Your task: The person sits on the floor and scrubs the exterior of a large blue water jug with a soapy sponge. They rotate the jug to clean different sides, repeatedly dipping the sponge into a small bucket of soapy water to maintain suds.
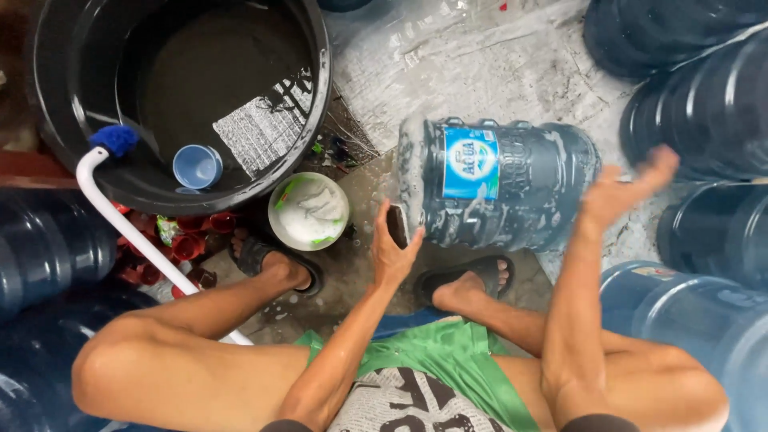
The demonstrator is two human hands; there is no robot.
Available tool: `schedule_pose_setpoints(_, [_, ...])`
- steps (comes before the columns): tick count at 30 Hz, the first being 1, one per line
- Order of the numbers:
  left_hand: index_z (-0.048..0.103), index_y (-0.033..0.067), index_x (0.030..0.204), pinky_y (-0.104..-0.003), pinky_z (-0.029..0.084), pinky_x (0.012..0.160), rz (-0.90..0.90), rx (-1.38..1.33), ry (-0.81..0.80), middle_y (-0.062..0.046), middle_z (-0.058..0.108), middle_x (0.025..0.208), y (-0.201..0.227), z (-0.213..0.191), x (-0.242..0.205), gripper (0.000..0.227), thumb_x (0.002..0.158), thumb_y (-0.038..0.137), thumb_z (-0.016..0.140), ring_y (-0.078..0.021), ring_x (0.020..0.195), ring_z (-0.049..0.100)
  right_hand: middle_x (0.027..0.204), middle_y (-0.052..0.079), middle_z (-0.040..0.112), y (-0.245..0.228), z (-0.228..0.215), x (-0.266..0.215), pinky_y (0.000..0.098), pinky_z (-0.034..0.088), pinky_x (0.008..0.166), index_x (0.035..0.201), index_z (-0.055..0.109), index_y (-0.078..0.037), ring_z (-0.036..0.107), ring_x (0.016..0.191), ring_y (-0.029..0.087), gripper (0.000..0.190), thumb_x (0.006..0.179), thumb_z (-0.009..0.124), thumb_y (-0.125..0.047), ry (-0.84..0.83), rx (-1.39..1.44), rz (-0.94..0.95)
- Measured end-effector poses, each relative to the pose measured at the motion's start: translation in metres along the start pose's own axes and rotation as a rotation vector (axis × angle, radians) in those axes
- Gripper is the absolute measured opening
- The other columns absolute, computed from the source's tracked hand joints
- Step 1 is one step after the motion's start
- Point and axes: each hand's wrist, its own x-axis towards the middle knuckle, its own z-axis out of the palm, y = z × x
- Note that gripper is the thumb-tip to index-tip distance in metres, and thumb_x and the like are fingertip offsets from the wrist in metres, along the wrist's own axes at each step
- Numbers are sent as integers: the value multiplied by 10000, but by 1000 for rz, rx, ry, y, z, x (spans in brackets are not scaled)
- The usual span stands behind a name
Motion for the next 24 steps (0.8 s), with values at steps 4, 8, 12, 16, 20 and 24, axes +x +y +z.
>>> schedule_pose_setpoints(4, [329, 182, 1428, -492, 469, 934, 136, -10, 154, -206, 448, 1352, -31, 21, -11, 805, 755, 276, 762, -390, 1172, 514, 1162, 176, 596, -168, 71, -40, 463, 362, 1014, 1267, 547, -21, 546, 1137, 326, 357, 914, 603, -16, -581, 200, 8])
schedule_pose_setpoints(8, [325, 138, 1432, -492, 482, 901, 327, 2, 178, -198, 282, 1478, -36, 13, -14, 675, 849, 197, 659, -420, 1195, 471, 1345, 172, 507, -170, 120, -81, 577, 183, 1071, 1367, 472, -97, 438, 1272, 353, 446, 958, 383, -250, -938, -321, -82])
schedule_pose_setpoints(12, [405, 49, 1407, -486, 462, 935, 394, -62, 294, -258, 384, 1402, 7, 3, 55, 593, 874, 199, 618, -433, 1203, 480, 1302, 93, 573, -170, 121, -99, 500, 300, 1046, 1295, 577, -149, 493, 1233, 292, 406, 945, 389, -236, -801, -479, -264])
schedule_pose_setpoints(16, [447, 108, 1384, -498, 477, 928, 205, -322, -6, -298, 565, 1193, -16, 29, 146, 615, 809, 124, 663, -460, 1125, 542, 1319, 94, 561, -174, 101, -111, 515, 263, 1057, 1302, 571, -132, 474, 1250, 314, 402, 949, 398, -218, -817, -459, -249])
schedule_pose_setpoints(20, [339, 142, 1457, -518, 360, 1033, 168, -240, -32, -296, 375, 1392, 20, -9, 58, 666, 847, 139, 605, -466, 1270, 398, 1387, 60, 502, -171, 106, -107, 481, 209, 1086, 1351, 520, -160, 411, 1305, 277, 436, 948, 372, -235, -790, -468, -232])
schedule_pose_setpoints(24, [336, 121, 1459, -548, 333, 1028, 114, -133, 87, -325, 377, 1378, 21, -5, 39, 619, 885, 202, 553, -487, 1280, 368, 1409, 37, 478, -170, 86, -126, 437, 246, 1075, 1355, 516, -170, 408, 1305, 253, 451, 924, 400, -231, -723, -451, -287])
